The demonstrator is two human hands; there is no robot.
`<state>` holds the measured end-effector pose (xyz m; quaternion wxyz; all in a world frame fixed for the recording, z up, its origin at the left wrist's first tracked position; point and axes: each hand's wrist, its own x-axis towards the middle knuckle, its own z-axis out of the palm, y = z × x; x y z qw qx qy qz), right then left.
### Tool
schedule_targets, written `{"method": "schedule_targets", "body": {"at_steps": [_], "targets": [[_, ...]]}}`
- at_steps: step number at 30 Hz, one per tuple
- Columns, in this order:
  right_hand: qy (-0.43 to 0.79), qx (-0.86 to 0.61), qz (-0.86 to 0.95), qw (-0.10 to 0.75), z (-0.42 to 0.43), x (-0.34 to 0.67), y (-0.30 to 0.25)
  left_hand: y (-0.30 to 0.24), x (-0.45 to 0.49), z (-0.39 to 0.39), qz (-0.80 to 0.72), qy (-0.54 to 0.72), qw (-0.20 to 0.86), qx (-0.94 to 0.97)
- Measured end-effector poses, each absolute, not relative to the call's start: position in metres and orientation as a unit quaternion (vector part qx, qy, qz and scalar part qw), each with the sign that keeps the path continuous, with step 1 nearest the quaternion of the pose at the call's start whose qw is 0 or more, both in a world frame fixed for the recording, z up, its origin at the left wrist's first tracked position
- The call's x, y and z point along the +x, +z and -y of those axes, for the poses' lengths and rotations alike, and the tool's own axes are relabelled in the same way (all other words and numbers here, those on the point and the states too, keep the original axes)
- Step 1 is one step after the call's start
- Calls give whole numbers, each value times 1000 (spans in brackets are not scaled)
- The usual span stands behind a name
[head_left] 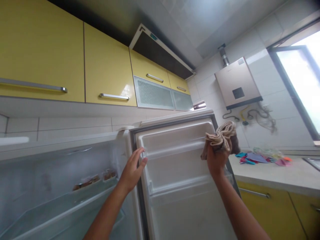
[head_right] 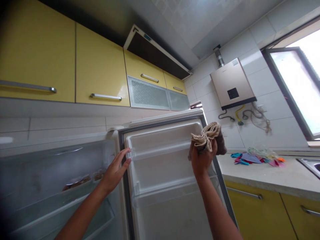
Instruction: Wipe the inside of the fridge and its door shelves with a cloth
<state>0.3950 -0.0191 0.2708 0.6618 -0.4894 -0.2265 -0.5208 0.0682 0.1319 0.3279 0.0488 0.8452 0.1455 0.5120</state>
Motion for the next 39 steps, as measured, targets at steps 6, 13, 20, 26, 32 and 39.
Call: {"method": "schedule_targets", "body": {"at_steps": [6,13,20,26,32,39], "targets": [[-584,-498,341,543,17,372,262,328,69,-127,-139,526,89,834],[-528,-472,600,371,-34,279,265,330,67,-120,-155,514,146,831],[-486,-395,726,283,-47,232,294,328,65,-126,-177,527,222,801],[-579,-364,684,253,-41,260,299,327,66,-130,-145,536,169,814],[-613,-454,551,339,-4,339,280,326,70,-135,-160,482,9,861],[-544,-469,351,601,35,425,286,324,73,-138,-160,492,-7,856]]}}
